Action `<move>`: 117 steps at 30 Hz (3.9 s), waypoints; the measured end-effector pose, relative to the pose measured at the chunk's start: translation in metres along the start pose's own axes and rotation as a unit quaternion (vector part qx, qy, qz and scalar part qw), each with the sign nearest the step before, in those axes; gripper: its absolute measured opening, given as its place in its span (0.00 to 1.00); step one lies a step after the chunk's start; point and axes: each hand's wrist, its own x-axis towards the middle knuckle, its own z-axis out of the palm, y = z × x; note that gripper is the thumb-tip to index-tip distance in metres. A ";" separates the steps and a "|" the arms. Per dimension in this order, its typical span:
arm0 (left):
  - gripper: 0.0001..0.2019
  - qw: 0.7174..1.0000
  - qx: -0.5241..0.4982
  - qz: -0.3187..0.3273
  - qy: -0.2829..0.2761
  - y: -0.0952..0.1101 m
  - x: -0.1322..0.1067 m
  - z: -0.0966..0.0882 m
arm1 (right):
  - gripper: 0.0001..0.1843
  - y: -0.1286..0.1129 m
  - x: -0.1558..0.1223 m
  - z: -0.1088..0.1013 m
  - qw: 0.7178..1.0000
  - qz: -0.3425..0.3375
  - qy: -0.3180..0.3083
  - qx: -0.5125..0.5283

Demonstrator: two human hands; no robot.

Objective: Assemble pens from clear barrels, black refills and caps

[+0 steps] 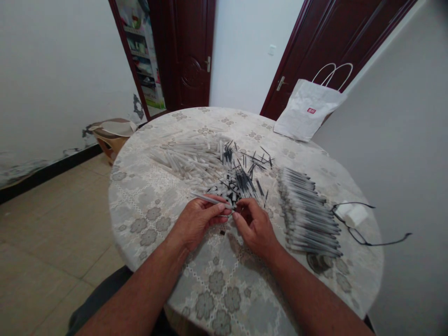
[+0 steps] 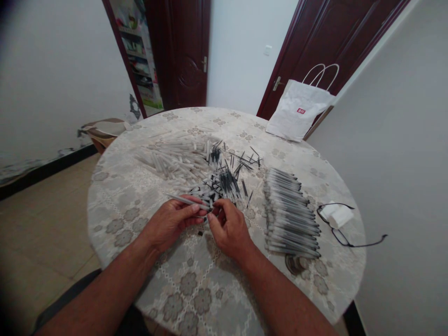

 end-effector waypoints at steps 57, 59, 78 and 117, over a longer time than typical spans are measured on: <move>0.10 0.730 0.648 0.201 0.077 0.045 -0.010 -0.062 | 0.12 0.013 0.002 -0.013 0.997 0.042 0.070 0.000; 0.11 0.718 0.663 0.189 0.096 0.047 -0.009 -0.070 | 0.12 0.011 0.001 -0.013 0.997 0.035 0.063 -0.006; 0.11 0.695 0.671 0.252 -0.054 0.022 -0.001 -0.041 | 0.13 0.010 -0.001 -0.012 0.998 0.021 0.054 -0.014; 0.13 0.987 0.076 0.114 0.080 0.043 -0.001 -0.038 | 0.12 0.005 -0.002 -0.007 0.998 -0.019 0.022 -0.049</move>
